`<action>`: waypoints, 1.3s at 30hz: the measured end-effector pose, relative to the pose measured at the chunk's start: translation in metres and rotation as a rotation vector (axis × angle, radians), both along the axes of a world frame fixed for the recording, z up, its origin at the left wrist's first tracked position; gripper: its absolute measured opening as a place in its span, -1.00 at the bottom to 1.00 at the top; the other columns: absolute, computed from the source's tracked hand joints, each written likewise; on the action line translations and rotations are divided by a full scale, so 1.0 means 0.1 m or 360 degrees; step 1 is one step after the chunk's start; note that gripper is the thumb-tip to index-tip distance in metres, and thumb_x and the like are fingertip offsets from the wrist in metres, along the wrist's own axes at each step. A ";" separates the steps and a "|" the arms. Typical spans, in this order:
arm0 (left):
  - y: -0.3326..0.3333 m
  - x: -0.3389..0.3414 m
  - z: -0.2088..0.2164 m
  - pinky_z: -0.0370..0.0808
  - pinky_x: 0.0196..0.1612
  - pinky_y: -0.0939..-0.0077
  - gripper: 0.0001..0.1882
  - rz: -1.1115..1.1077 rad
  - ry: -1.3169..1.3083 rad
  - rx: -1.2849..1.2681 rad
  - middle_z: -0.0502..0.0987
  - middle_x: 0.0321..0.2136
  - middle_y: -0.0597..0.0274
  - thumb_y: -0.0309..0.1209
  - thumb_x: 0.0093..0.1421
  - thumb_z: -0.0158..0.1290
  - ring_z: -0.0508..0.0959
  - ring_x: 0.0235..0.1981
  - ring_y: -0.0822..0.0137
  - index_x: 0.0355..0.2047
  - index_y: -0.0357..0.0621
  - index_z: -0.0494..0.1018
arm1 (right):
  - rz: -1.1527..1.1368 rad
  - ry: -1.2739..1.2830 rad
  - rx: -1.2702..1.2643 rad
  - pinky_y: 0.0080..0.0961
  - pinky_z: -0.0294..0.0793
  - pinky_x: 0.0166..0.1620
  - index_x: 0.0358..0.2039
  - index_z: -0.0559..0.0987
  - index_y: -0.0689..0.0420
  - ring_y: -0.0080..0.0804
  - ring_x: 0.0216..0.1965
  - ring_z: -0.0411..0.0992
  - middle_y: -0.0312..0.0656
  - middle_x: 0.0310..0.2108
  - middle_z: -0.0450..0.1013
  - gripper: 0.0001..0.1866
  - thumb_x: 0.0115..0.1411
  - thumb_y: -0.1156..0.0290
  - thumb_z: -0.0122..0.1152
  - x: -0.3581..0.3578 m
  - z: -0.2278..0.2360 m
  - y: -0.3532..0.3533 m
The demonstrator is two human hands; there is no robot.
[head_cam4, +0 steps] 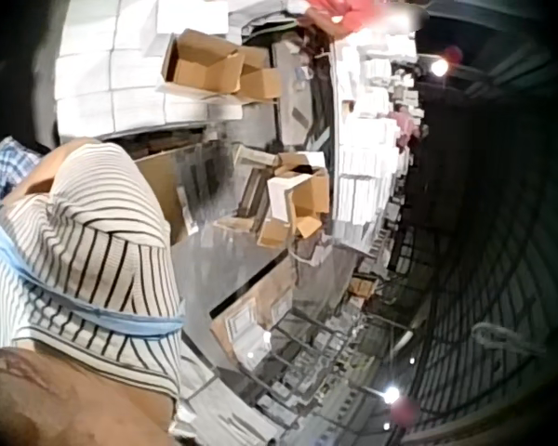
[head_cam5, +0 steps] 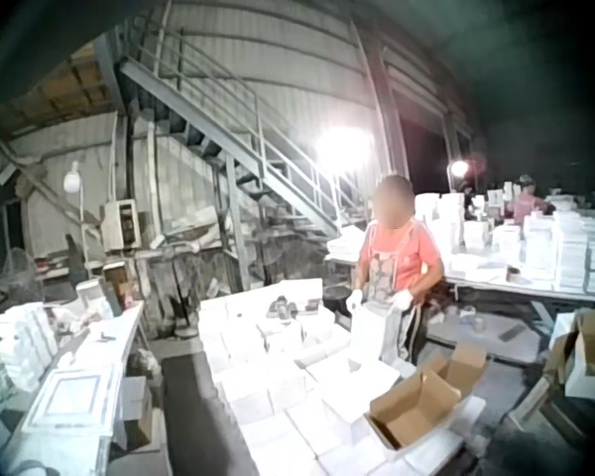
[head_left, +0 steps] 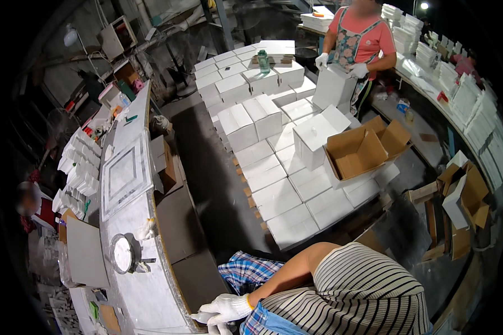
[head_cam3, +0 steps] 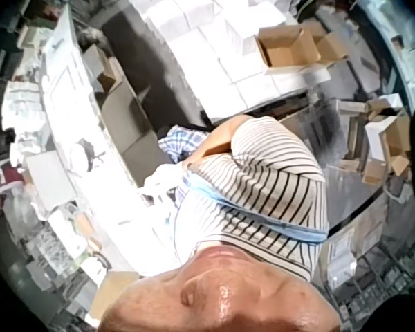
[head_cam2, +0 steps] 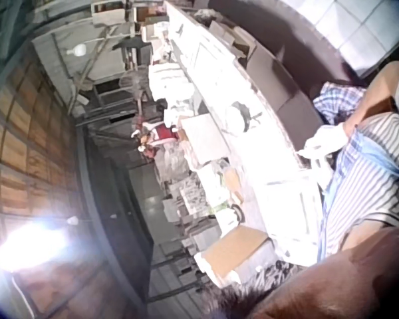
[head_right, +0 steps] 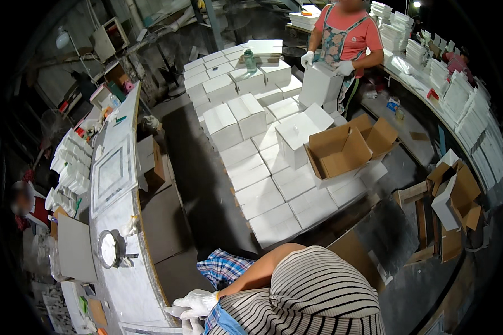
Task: The person wraps square marble-patterned tiles in clear plastic film. They pick up a tile, place it on a workbench, and smooth the plastic film over the surface with gloved hands. The person then lifts the wrapped tile and places it on a stack of other wrapped tiles.
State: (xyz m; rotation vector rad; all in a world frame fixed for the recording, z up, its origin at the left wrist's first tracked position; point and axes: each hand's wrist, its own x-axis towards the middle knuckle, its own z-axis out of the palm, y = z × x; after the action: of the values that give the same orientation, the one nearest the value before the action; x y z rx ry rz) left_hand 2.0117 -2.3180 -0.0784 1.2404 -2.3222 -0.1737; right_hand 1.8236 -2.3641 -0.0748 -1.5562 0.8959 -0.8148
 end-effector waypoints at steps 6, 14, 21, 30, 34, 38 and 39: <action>-0.01 0.06 -0.04 0.59 -0.15 0.25 -0.72 -0.0004 -0.0015 -0.0023 0.60 -0.14 -0.13 -0.37 0.25 0.21 0.63 -0.18 0.00 -0.07 -0.21 0.58 | -0.0055 -0.0038 -0.0109 -0.14 0.52 -0.20 0.04 0.45 0.15 0.07 -0.25 0.57 0.11 -0.29 0.56 -0.54 0.29 0.07 0.14 0.08 -0.09 -0.06; -0.02 0.10 -0.10 0.59 -0.14 0.23 -0.72 -0.0008 -0.0030 -0.0032 0.59 -0.12 -0.16 -0.39 0.25 0.20 0.63 -0.17 -0.02 -0.05 -0.22 0.57 | 0.0057 -0.0001 0.0113 -0.10 0.49 -0.10 0.10 0.45 0.10 0.05 -0.09 0.54 0.09 -0.11 0.55 -0.51 0.27 0.07 0.13 0.00 0.01 -0.07; -0.03 0.15 -0.13 0.60 -0.14 0.22 -0.71 -0.0020 -0.0053 -0.0067 0.58 -0.11 -0.18 -0.41 0.26 0.19 0.63 -0.15 -0.04 -0.03 -0.23 0.56 | 0.0011 0.0001 -0.0028 -0.14 0.53 -0.18 0.05 0.45 0.16 0.05 -0.20 0.58 0.12 -0.24 0.56 -0.48 0.28 0.01 0.13 0.05 -0.09 -0.09; -0.05 0.15 -0.19 0.60 -0.13 0.20 -0.71 -0.0036 -0.0062 -0.0093 0.57 -0.09 -0.22 -0.43 0.27 0.17 0.62 -0.14 -0.06 -0.01 -0.24 0.55 | -0.0108 -0.0015 -0.0123 -0.17 0.55 -0.25 0.06 0.46 0.14 0.06 -0.27 0.58 0.08 -0.31 0.57 -0.52 0.31 0.04 0.12 0.09 -0.19 -0.12; -0.05 0.14 -0.20 0.60 -0.13 0.20 -0.70 -0.0047 -0.0066 -0.0115 0.57 -0.08 -0.23 -0.44 0.27 0.17 0.62 -0.13 -0.07 0.00 -0.24 0.54 | -0.0107 -0.0020 -0.0119 -0.16 0.54 -0.25 0.07 0.45 0.13 0.07 -0.27 0.58 0.08 -0.31 0.57 -0.52 0.31 0.05 0.11 0.12 -0.21 -0.13; -0.05 0.15 -0.24 0.60 -0.13 0.19 -0.70 -0.0054 -0.0081 -0.0122 0.56 -0.07 -0.25 -0.45 0.28 0.16 0.62 -0.12 -0.08 0.01 -0.25 0.54 | -0.0070 -0.0019 -0.0135 -0.15 0.53 -0.24 0.07 0.45 0.13 0.05 -0.26 0.58 0.07 -0.30 0.57 -0.52 0.31 0.04 0.10 0.10 -0.18 -0.14; -0.04 0.16 -0.25 0.60 -0.12 0.19 -0.70 -0.0055 -0.0086 -0.0124 0.56 -0.07 -0.25 -0.45 0.28 0.16 0.62 -0.12 -0.08 0.01 -0.25 0.54 | -0.0064 -0.0030 -0.0127 -0.15 0.53 -0.24 0.08 0.44 0.12 0.05 -0.25 0.58 0.07 -0.30 0.57 -0.52 0.31 0.04 0.10 0.11 -0.19 -0.13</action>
State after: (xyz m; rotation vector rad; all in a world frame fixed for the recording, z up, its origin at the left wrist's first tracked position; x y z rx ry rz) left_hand 2.0274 -2.3225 -0.1035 1.1812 -2.3743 -0.0614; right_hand 1.8342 -2.3775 -0.0940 -1.6011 0.8929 -0.9024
